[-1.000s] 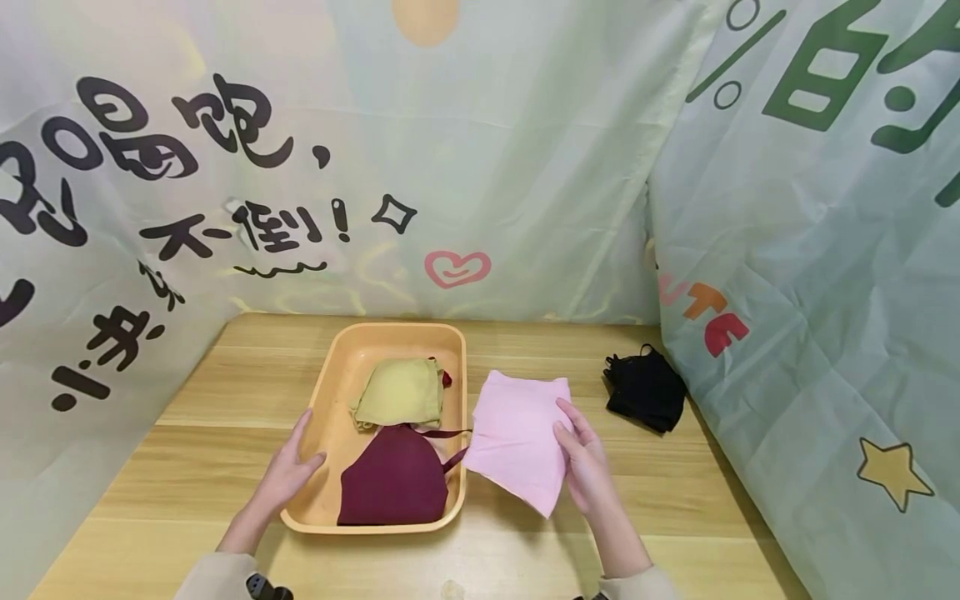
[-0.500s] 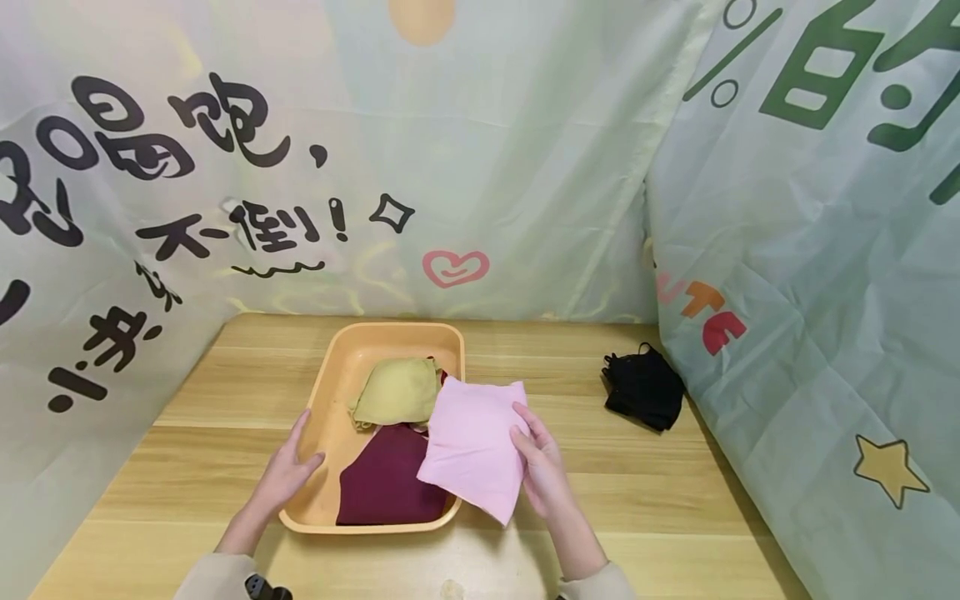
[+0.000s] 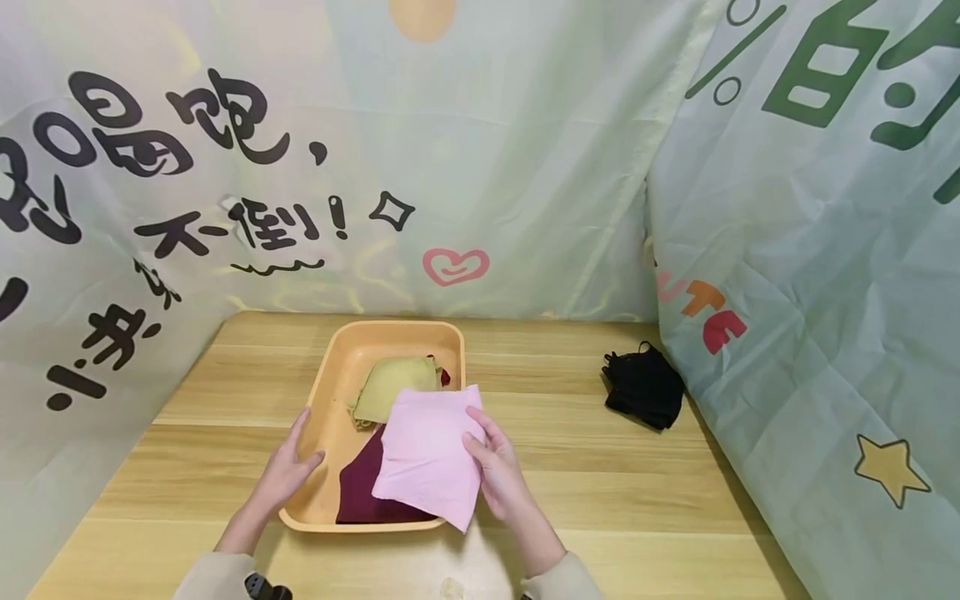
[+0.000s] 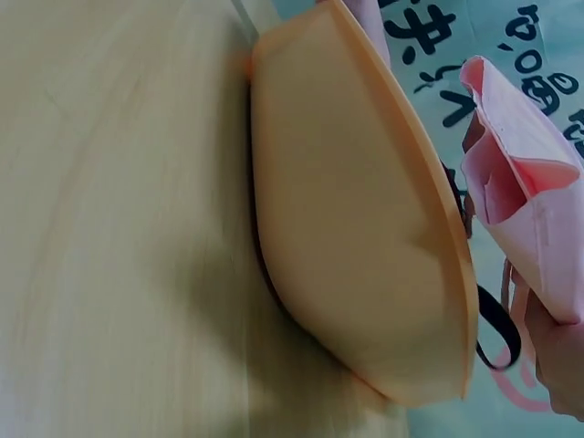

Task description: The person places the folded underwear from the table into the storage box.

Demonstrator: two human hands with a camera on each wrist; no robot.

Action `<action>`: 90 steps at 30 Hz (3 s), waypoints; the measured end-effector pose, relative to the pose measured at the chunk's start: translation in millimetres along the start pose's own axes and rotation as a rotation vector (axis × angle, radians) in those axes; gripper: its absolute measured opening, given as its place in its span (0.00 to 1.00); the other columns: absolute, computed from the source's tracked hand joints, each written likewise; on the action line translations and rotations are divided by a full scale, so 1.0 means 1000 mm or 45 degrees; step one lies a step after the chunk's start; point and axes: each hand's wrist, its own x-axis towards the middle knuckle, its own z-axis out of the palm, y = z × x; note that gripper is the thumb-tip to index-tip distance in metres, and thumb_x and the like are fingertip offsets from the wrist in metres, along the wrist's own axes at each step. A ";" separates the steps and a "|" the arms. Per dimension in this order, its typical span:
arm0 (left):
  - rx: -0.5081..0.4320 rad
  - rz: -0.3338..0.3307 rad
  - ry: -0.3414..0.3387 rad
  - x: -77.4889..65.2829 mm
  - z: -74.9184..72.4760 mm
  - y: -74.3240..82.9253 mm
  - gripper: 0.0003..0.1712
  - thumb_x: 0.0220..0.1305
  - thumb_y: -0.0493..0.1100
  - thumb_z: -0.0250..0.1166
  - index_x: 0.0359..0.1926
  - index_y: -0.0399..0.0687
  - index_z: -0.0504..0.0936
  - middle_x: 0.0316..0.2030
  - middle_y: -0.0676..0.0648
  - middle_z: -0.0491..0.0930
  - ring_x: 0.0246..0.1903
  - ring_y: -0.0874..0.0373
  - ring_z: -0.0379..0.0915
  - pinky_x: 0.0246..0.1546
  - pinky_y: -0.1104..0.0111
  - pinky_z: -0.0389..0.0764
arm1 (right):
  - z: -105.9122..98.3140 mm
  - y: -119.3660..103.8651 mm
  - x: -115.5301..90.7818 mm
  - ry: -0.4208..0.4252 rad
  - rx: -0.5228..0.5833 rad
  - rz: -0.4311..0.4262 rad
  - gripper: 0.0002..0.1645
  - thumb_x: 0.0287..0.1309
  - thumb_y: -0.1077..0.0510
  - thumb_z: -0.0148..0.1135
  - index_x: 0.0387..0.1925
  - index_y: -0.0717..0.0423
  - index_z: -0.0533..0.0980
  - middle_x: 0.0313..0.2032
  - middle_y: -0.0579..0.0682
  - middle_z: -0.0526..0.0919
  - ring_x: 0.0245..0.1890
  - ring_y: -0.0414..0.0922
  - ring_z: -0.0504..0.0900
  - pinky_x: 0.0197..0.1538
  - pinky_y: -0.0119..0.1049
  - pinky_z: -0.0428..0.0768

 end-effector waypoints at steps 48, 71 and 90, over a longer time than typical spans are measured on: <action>0.027 -0.042 0.018 0.003 0.000 0.000 0.46 0.55 0.32 0.57 0.70 0.41 0.42 0.63 0.25 0.52 0.44 0.37 0.68 0.56 0.42 0.61 | 0.040 0.032 0.021 -0.211 -0.744 -0.124 0.26 0.57 0.65 0.54 0.59 0.66 0.65 0.62 0.66 0.62 0.59 0.58 0.63 0.62 0.53 0.60; 0.023 -0.044 0.015 0.001 0.001 -0.001 0.45 0.55 0.32 0.57 0.70 0.40 0.42 0.63 0.25 0.53 0.47 0.34 0.67 0.57 0.41 0.60 | 0.012 0.003 0.007 -0.288 -0.847 -0.155 0.23 0.60 0.62 0.52 0.55 0.70 0.67 0.53 0.65 0.71 0.51 0.55 0.71 0.51 0.37 0.72; 0.010 -0.047 0.008 0.001 0.001 -0.003 0.45 0.55 0.31 0.57 0.70 0.40 0.42 0.63 0.25 0.52 0.39 0.38 0.69 0.56 0.41 0.60 | -0.044 -0.023 0.030 0.087 -0.863 -0.244 0.23 0.59 0.66 0.50 0.57 0.66 0.65 0.46 0.68 0.73 0.42 0.56 0.76 0.51 0.50 0.74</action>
